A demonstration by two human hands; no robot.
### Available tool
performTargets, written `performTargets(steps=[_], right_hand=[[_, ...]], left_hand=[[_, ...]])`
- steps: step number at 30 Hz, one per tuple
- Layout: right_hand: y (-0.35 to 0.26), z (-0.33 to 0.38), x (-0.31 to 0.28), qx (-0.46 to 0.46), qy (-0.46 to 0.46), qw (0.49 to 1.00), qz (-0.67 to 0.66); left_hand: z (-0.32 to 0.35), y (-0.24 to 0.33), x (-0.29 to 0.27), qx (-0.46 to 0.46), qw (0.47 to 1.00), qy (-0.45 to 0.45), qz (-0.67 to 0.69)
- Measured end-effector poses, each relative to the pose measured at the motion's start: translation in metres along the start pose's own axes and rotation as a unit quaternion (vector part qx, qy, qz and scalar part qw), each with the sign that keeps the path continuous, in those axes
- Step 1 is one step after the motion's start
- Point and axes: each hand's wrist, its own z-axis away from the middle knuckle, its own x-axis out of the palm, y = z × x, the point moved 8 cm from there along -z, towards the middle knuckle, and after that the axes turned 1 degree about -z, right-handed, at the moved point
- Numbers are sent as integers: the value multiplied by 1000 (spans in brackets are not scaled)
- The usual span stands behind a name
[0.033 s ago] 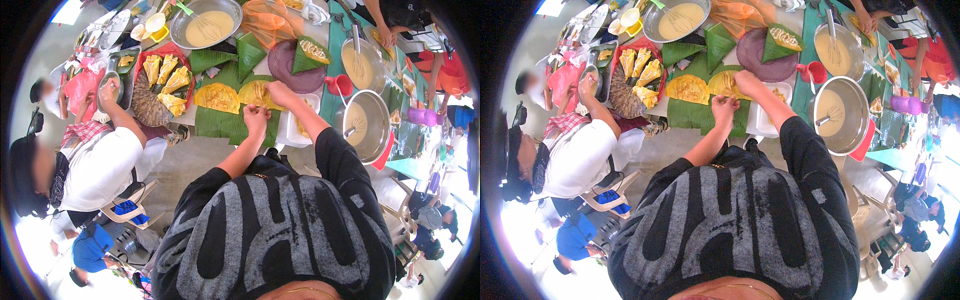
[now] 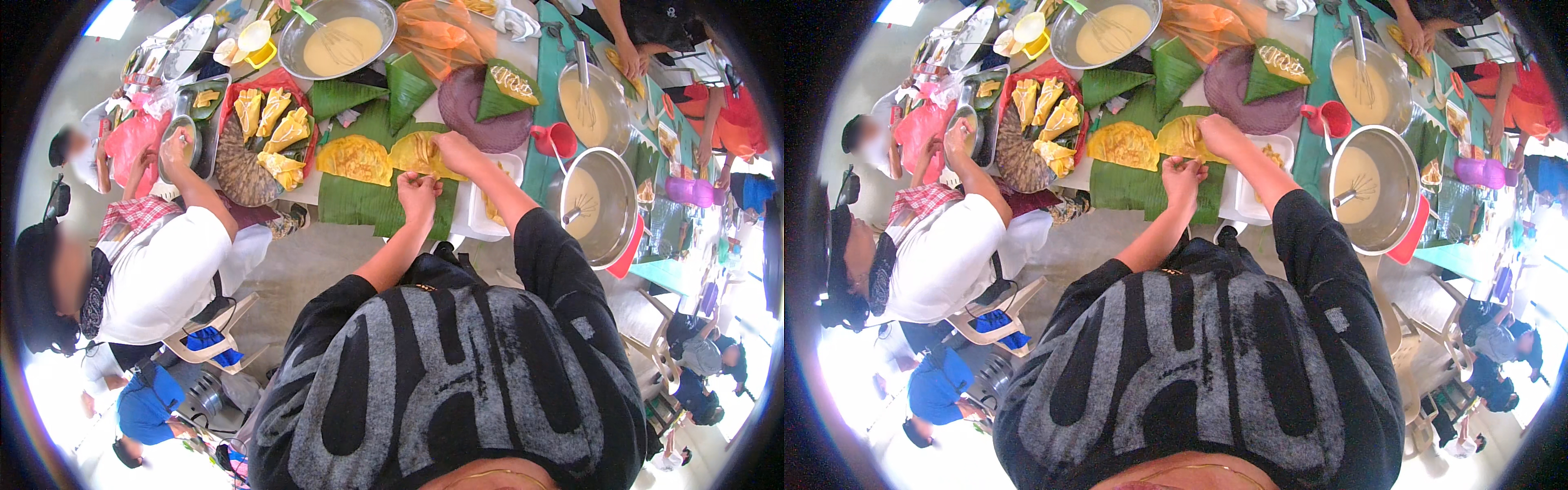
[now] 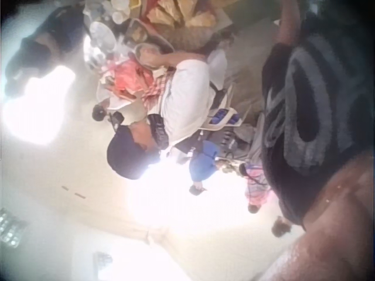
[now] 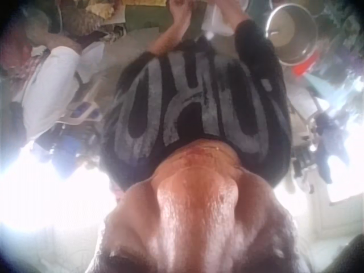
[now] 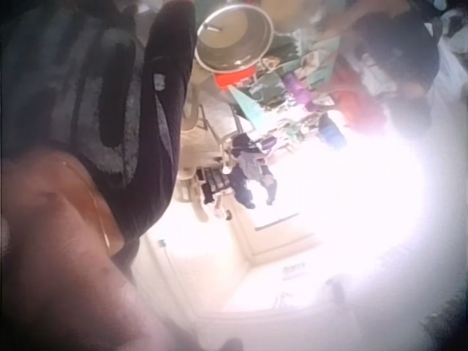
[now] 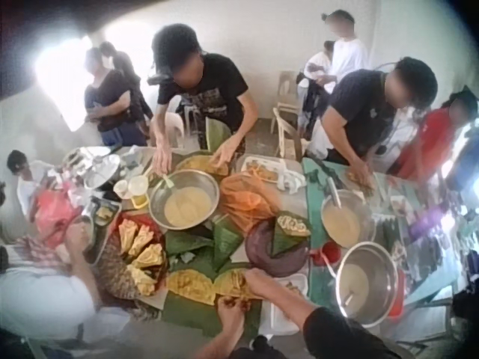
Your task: The person assembles a snack by placing a yellow crepe on a banana leaf, adding a filling of fried strips, and piping a white cream design on top. They then fold the crepe into a triangular shape and place it on a tray with other finished items.
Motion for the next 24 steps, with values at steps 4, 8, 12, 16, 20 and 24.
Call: performTargets(steps=[4, 8, 12, 16, 20, 24], right_hand=[[-4, -1, -5, 14, 31, 999, 30], [-15, -2, -8, -27, 44, 997, 61], [-20, -1, -8, -22, 46, 994, 101], [-21, 1, -6, 2, 25, 993, 116], [-28, 25, -33, -16, 131, 990, 42], [-9, 80, -58, 43, 206, 974, -84]], left_hand=[[5, 6, 0, 1, 1000, -24, 6], [2, 7, 1, 22, 999, -36, 7], [2, 9, 2, 27, 999, -36, -1], [0, 10, 2, 33, 999, -28, -28], [-3, 12, 4, 36, 998, -22, -47], [-11, 20, 8, 85, 984, -13, -155]])
